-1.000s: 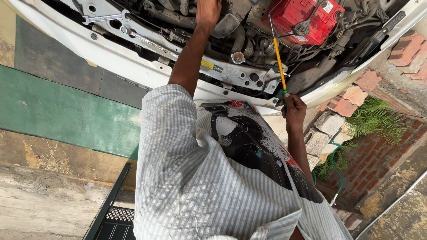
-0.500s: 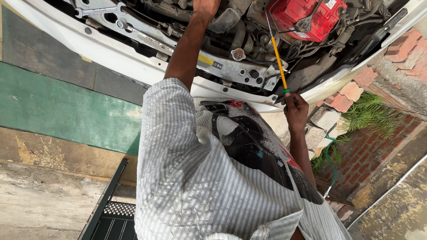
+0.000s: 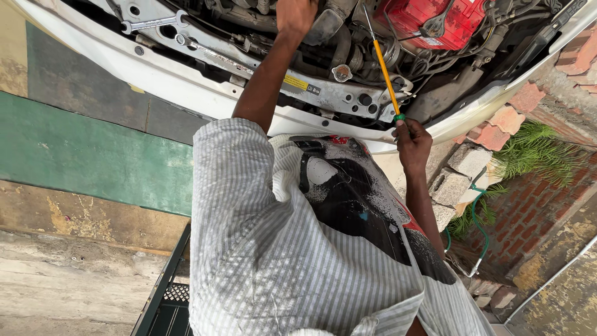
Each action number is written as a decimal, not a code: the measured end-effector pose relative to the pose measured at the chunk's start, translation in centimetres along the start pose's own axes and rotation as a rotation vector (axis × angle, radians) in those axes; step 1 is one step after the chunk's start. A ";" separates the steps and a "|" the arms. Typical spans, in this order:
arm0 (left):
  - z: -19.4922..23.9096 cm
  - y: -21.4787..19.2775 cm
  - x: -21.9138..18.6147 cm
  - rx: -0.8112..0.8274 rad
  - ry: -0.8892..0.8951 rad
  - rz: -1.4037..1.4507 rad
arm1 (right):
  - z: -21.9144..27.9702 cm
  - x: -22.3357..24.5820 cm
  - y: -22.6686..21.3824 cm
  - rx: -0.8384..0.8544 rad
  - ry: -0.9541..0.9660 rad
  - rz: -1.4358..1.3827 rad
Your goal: The person works on a car engine with the hood open, using a wrench to loosen bolts and a screwdriver to pry components. They remove a plastic engine cover and handle various engine parts, including hoses and the battery area.
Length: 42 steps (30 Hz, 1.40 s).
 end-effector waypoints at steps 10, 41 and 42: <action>16.6 -4.3 -19.4 0.710 -0.238 1.368 | 6.9 2.1 4.8 -0.039 -0.037 -0.015; 27.4 -23.1 -0.4 0.875 -0.360 0.955 | 26.3 -5.7 23.2 0.178 0.018 -0.214; 26.6 -24.1 0.8 0.896 -0.365 0.905 | 26.6 -5.7 23.9 0.191 0.021 -0.214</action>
Point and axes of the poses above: each hand's wrist, its own z-axis away from the middle knuckle, its own y-axis out of the palm, x = y × z, the point moved 9 cm from there along -z, towards the middle knuckle, and after that the axes turned 1 degree about y, right-handed, at the moved point
